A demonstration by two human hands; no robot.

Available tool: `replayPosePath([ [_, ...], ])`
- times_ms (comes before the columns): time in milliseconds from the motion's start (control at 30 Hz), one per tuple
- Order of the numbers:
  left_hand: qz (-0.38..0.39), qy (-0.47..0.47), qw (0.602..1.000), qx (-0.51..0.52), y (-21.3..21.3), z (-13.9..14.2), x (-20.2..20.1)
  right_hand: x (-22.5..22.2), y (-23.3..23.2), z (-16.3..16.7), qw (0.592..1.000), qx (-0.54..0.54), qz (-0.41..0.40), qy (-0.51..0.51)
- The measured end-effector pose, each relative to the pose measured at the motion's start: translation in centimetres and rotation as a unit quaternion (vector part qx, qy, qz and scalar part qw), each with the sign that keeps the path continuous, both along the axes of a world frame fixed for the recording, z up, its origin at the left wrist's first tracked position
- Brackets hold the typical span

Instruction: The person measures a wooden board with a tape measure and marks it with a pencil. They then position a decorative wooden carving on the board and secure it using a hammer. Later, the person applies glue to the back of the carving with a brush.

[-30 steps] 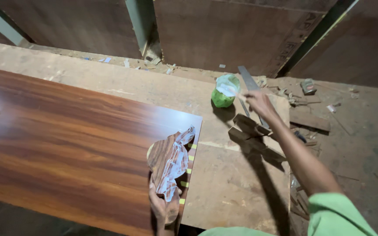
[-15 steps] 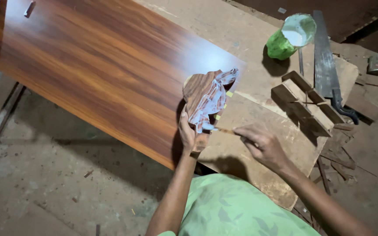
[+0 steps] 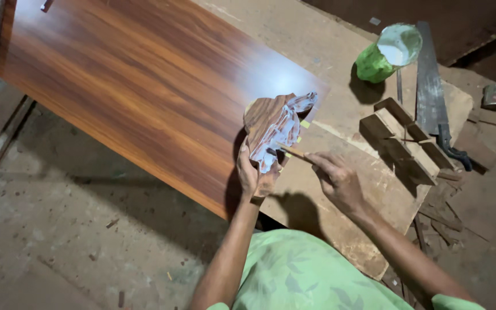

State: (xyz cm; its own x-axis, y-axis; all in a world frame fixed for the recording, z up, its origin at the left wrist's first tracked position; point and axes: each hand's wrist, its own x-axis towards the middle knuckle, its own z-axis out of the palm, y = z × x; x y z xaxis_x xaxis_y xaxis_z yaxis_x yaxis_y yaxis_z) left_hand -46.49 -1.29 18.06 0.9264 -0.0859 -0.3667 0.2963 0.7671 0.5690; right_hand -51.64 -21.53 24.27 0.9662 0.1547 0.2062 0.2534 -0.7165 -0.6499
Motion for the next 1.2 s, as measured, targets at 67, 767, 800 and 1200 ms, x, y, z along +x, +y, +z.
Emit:
replayPosePath([
  [67, 0.0, -0.038, 0.998, 0.04, 0.1, -0.1, -0.1, 0.4, -0.2, 0.0, 1.0, 0.0, 0.022, 0.01],
  [767, 0.045, -0.031, 0.998, 0.002, -0.1, 0.7, 0.2, -3.7, 1.3, 2.2, 0.999, -0.006, 0.022, 0.034],
  [800, 0.052, -0.039, 0.998, -0.002, -0.1, 0.8, 0.2, -3.7, 1.4, 2.1, 0.998, -0.006, 0.024, 0.055],
  [1200, 0.024, -0.105, 0.992, 0.063, -0.2, 1.1, 0.0, -2.6, 0.9, -0.1, 0.999, 0.026, 0.005, 0.023],
])
